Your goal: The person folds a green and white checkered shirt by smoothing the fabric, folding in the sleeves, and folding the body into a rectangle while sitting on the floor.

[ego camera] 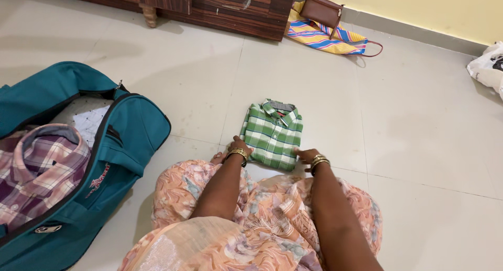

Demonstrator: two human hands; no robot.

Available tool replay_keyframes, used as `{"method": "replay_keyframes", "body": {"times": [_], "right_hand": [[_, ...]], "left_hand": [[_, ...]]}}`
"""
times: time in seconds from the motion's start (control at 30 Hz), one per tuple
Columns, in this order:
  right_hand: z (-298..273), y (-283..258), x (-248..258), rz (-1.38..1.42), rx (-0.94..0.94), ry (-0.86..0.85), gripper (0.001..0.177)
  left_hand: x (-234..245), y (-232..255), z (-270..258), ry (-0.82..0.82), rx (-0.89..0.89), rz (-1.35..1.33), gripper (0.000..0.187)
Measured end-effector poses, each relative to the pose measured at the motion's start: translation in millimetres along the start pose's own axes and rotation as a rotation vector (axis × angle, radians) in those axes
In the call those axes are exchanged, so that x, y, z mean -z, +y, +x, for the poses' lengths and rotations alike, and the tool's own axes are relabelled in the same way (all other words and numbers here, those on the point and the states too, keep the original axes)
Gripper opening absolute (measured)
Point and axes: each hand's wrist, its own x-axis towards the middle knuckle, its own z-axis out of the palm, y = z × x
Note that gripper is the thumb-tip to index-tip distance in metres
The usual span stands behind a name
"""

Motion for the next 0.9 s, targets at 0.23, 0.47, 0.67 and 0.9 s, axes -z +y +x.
{"method": "replay_keyframes", "body": {"times": [0.23, 0.47, 0.67, 0.9], "right_hand": [[10.7, -1.8, -17.2, -0.039, 0.06, -0.073, 0.075], [20.5, -17.5, -18.8, 0.557, -0.008, -0.329, 0.059], [25.2, -30.9, 5.8, 0.771, 0.01, -0.324, 0.031], [25.5, -49.1, 72.7, 0.715, 0.17, -0.061, 0.029]], "left_hand": [[-0.1, 5.7, 5.9, -0.046, -0.073, 0.2, 0.086], [0.8, 6.0, 22.4, -0.023, -0.136, 0.018, 0.057], [-5.0, 16.8, 34.5, -0.154, -0.164, 0.065, 0.078], [36.5, 31.6, 27.1, 0.05, -0.159, -0.217, 0.075]]}}
